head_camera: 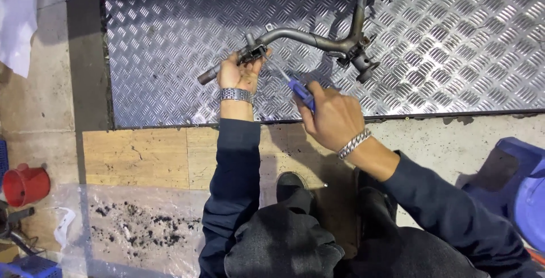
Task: Cleaning a metal motorcycle pipe assembly using a pneumatic air duster to remove debris.
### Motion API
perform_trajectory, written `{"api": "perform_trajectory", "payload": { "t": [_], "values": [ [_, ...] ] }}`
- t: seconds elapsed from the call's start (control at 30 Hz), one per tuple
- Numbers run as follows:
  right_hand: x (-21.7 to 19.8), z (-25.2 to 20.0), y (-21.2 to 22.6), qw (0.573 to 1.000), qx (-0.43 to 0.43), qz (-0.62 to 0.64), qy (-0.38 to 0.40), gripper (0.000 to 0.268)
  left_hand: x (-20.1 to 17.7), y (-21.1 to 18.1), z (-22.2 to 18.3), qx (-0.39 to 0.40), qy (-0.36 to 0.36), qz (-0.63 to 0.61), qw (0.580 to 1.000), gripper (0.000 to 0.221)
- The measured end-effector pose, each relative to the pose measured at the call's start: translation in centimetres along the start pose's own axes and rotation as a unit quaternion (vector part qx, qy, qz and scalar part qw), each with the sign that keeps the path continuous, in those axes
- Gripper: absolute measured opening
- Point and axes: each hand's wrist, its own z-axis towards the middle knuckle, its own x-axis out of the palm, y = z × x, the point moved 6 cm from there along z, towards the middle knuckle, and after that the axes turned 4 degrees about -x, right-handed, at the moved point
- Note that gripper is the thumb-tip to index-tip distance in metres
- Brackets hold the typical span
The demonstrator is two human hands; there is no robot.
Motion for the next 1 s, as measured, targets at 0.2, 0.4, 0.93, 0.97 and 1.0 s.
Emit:
{"api": "perform_trajectory", "payload": {
  "t": [0.2,0.4,0.93,0.97,1.0],
  "values": [
    [-0.1,-1.4,-0.4,0.999,0.003,0.043,-0.023,0.040,-0.5,0.5,-0.8,0.003,0.029,0.026,0.999,0.035],
    [-0.5,-6.8,-8.8,0.985,0.163,0.033,0.043,0.047,-3.9,-0.1,-1.1,0.085,0.048,0.199,0.975,0.029],
    [2.7,-5.2,-14.2,0.961,0.254,0.009,0.113,0.051,-6.7,0.9,3.6,0.019,0.059,0.226,0.972,0.025],
    [2.3,-4.8,-14.6,0.962,0.252,0.000,0.101,0.050,-7.0,0.7,4.2,0.023,0.052,0.242,0.969,0.026],
    [2.0,-4.6,-14.9,0.964,0.251,-0.009,0.090,0.048,-7.4,0.6,4.8,0.026,0.043,0.257,0.965,0.027]
  ]
}}
